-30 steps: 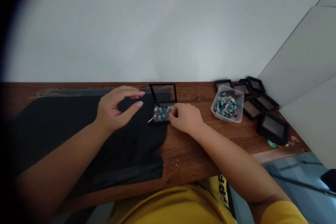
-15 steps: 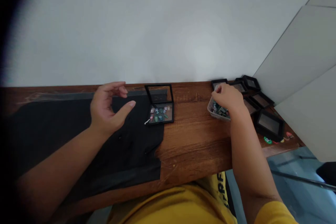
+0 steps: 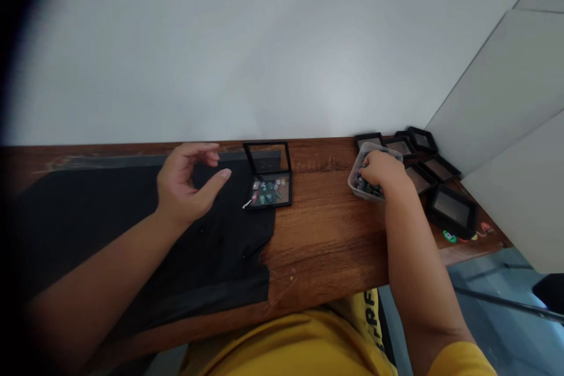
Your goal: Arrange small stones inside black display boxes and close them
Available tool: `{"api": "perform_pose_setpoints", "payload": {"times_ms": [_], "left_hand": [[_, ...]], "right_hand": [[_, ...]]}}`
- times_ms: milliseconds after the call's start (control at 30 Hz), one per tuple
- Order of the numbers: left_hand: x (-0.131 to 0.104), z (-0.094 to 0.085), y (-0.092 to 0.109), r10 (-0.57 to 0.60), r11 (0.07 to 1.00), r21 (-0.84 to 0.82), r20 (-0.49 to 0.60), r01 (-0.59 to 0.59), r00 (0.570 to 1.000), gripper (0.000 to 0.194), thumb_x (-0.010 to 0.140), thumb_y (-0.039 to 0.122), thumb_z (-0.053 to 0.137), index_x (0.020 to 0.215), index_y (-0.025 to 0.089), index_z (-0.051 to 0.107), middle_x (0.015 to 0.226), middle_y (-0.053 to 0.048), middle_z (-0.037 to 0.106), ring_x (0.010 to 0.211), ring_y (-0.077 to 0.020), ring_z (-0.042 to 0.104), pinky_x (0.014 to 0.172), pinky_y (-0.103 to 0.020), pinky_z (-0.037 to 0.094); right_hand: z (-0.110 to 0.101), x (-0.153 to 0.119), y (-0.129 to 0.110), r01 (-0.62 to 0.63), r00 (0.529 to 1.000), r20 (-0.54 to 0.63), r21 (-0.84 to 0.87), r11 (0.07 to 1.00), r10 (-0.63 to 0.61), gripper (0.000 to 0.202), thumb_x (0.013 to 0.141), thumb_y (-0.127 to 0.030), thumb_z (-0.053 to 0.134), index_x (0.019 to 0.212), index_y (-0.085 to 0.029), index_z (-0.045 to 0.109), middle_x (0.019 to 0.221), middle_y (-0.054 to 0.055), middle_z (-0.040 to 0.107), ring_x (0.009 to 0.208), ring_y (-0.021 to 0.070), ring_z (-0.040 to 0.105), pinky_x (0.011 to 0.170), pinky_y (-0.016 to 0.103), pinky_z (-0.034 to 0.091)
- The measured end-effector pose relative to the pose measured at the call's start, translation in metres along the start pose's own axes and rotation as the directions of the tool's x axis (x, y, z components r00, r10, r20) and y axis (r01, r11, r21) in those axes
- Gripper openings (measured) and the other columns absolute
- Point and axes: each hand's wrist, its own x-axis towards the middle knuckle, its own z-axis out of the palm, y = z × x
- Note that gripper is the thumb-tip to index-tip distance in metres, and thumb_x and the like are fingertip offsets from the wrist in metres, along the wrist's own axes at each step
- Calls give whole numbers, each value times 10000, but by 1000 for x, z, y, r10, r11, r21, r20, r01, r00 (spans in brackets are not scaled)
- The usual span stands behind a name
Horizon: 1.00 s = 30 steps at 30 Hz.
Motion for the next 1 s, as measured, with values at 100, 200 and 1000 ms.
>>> {"api": "perform_pose_setpoints", "payload": {"times_ms": [100,200,1000], "left_hand": [[0,-1,2,6,1000,-4,24,-6,1000,317,941,253,661,1249,259,592,983,-10,593,818,-181,569,772,-445,544],[1,0,4,2,1000,5,41,-2,999,292,956,258,644,1242,253,590,988,-10,604,828,-180,580,775,-440,548],[-15,23,-30,-162,982,107,28,158,986,748,929,409,675,1548,321,265,1704,-163,248,1440,-370,485,1056,-580,539]], "right_hand": [[-7,-5,0,9,990,-142,-5,1000,-10,148,844,-342,675,824,-200,713,866,115,729,830,269,669,714,377,459],[-15,-13,-8,93,942,-335,167,982,-32,219,923,-359,574,855,-188,692,863,113,712,808,243,642,710,357,430],[57,-45,-111,548,804,36,340,764,-593,243,1041,-306,495,960,-209,703,902,33,733,817,183,620,715,279,363]]}}
